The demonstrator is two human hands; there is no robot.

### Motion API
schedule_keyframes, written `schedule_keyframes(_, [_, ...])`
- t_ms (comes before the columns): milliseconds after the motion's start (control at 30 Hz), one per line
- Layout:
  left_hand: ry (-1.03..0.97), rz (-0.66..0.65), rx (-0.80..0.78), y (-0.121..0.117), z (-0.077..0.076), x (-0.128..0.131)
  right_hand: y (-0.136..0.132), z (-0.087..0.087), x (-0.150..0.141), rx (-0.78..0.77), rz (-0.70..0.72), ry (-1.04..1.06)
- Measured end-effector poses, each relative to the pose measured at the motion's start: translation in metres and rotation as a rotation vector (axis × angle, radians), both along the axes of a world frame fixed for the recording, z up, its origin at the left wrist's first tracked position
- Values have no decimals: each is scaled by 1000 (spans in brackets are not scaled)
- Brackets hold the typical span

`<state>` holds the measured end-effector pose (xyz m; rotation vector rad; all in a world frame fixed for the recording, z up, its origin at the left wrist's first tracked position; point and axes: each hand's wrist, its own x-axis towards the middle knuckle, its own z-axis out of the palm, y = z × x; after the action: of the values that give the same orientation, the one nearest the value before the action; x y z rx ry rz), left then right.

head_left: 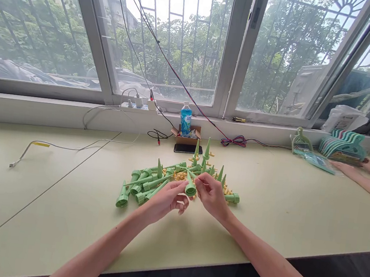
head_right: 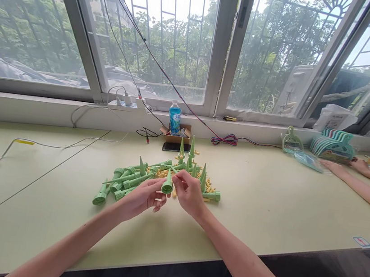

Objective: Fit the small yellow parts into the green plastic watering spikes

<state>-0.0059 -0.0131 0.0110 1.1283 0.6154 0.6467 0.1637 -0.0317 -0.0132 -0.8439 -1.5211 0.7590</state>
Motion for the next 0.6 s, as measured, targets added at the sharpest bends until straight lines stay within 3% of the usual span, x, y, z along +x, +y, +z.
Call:
schedule_keyframes(267, [-39, 26, -6, 1, -5, -3, 2, -2, 0, 27, 12, -17])
schedule_keyframes(600, [82, 119, 349, -3, -4, 0, 3, -3, 0, -42, 22, 14])
